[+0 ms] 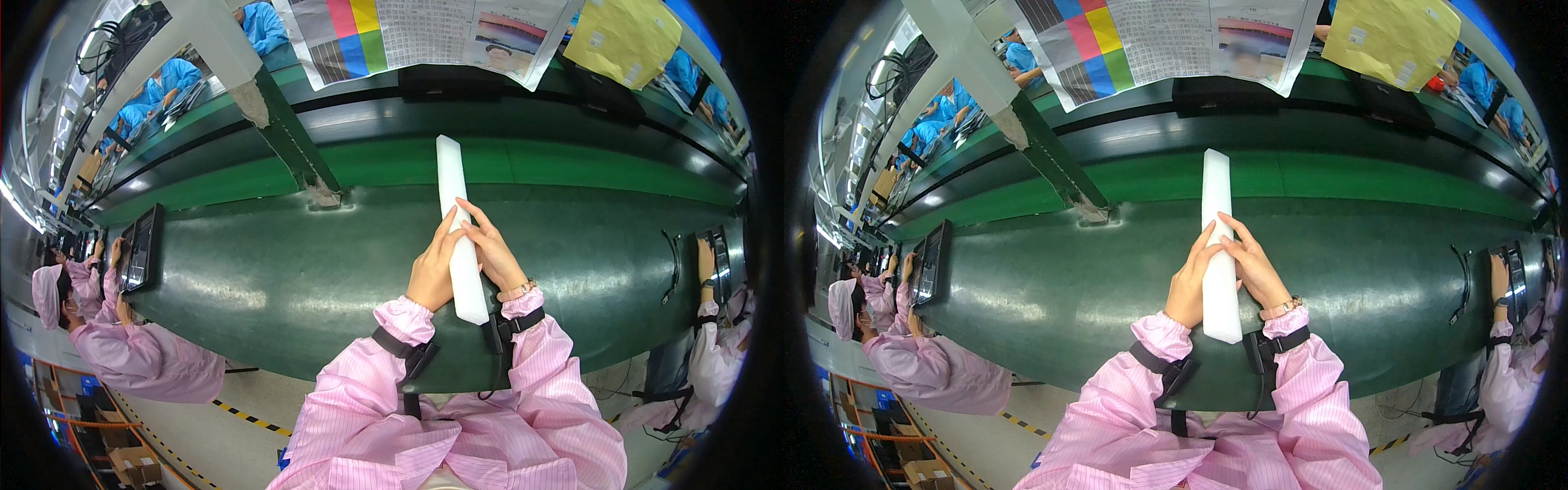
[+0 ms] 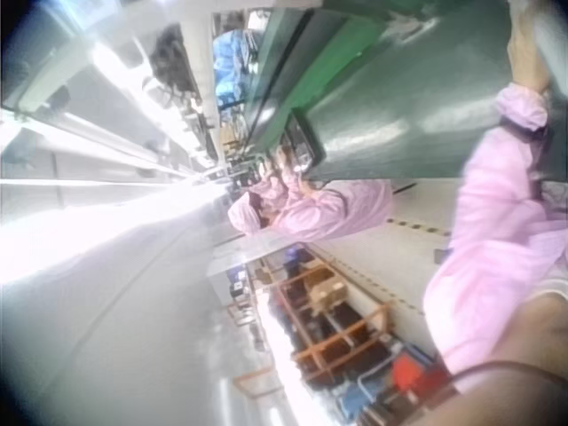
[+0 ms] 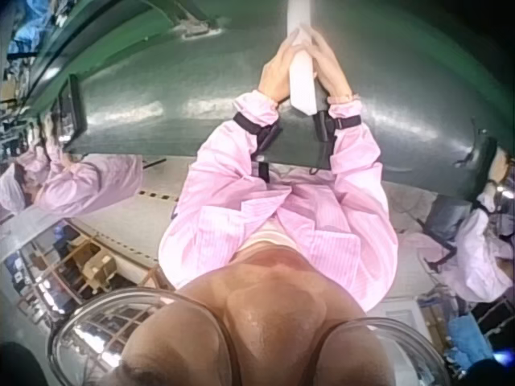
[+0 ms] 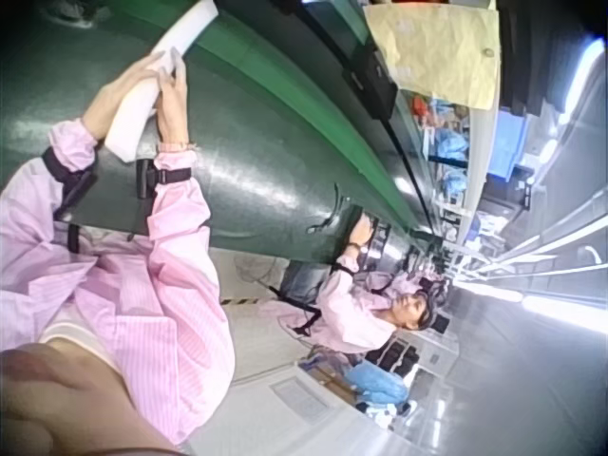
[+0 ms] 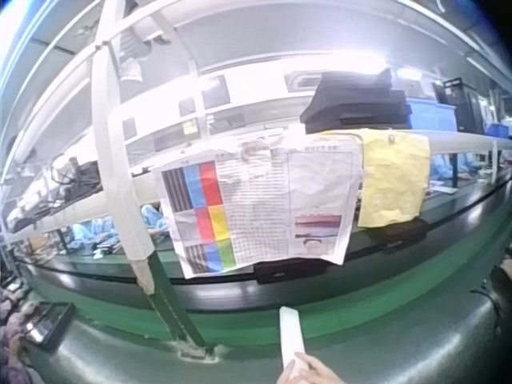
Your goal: Testing and inspecting hardware/software functions of tablet devices on a production line.
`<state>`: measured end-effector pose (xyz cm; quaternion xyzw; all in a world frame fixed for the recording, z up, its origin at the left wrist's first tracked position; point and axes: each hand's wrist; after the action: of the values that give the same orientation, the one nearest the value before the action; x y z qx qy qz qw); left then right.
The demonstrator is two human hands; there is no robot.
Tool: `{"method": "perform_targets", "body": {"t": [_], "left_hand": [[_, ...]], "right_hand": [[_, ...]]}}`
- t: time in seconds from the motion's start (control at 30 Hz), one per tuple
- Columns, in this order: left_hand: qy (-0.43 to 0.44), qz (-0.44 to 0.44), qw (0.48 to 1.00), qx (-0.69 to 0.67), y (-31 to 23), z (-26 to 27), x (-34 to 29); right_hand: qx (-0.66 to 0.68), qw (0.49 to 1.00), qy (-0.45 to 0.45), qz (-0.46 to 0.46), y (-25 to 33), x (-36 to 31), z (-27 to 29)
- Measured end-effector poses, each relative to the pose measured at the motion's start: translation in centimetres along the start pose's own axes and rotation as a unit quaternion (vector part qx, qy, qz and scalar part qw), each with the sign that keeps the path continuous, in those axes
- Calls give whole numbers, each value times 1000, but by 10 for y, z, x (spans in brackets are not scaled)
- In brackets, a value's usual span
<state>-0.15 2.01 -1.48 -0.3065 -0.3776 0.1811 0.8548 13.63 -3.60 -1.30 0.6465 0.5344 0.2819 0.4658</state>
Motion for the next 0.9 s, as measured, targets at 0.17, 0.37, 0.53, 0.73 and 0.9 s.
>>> {"method": "perform_targets", "body": {"t": [0.17, 0.37, 0.53, 0.73, 0.9], "left_hand": [[4, 0, 1000, 1, -1, 0, 1], [-12, -2, 1000, -1, -3, 1, 1], [-6, 2, 1000, -2, -3, 1, 1], [-4, -2, 1000, 3, -4, 2, 2], [0, 5, 1000, -2, -4, 1, 1]], "right_hand": [[-2, 1000, 0, 0, -1, 1, 1], [17, 1000, -7, -4, 2, -1, -3], [1, 1000, -1, 2, -1, 0, 0], [4, 1000, -10, 3, 1, 0, -3], [4, 1000, -5, -1, 0, 0, -1]]}}
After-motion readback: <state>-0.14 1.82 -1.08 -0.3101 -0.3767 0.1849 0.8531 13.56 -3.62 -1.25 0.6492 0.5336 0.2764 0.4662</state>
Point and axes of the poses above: each hand's wrist, its own x-axis towards the middle knuckle, its own z-axis out of the back of the hand, y = z × x, and after that the axes turned 3 degrees about -x, right-handed
